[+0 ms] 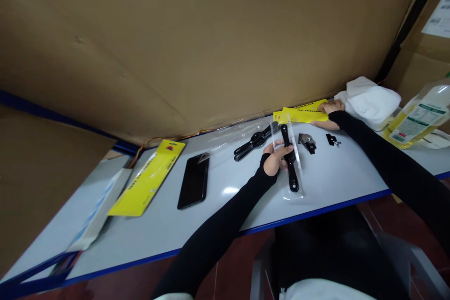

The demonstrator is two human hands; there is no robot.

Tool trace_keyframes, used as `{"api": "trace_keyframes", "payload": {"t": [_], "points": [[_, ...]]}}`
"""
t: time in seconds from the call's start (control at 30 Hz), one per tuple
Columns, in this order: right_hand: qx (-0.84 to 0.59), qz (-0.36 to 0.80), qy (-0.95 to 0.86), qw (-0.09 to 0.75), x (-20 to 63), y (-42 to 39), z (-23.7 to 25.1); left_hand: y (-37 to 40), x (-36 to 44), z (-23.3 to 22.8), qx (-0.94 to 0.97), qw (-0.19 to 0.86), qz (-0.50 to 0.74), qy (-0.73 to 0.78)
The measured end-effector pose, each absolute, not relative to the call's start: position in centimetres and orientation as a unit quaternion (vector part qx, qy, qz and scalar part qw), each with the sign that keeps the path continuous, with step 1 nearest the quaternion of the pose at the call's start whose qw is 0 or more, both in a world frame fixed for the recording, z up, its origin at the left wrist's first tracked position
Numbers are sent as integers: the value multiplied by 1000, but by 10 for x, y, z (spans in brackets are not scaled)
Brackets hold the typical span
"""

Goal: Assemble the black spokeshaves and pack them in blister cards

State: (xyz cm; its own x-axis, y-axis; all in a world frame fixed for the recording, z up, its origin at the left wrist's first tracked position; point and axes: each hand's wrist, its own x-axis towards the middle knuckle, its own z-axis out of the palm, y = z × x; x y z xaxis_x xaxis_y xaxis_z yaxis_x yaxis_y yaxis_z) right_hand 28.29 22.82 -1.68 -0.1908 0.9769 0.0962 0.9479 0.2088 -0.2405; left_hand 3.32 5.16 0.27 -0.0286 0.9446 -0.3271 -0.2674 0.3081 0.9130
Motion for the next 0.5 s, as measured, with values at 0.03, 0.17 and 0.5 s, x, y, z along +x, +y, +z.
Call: {"api": "trace_keyframes", "payload": {"t": [0.03, 0.17, 0.5], "points": [[-627, 64, -769, 108, 283, 230, -15, 52, 33, 3, 325, 618, 488, 525], [-624, 89, -773, 73, 284, 241, -9, 51, 33, 4, 328, 612, 492, 525], [-586, 136, -793, 96, 284, 246, 0, 52, 31, 10, 336, 595, 485, 545]]}}
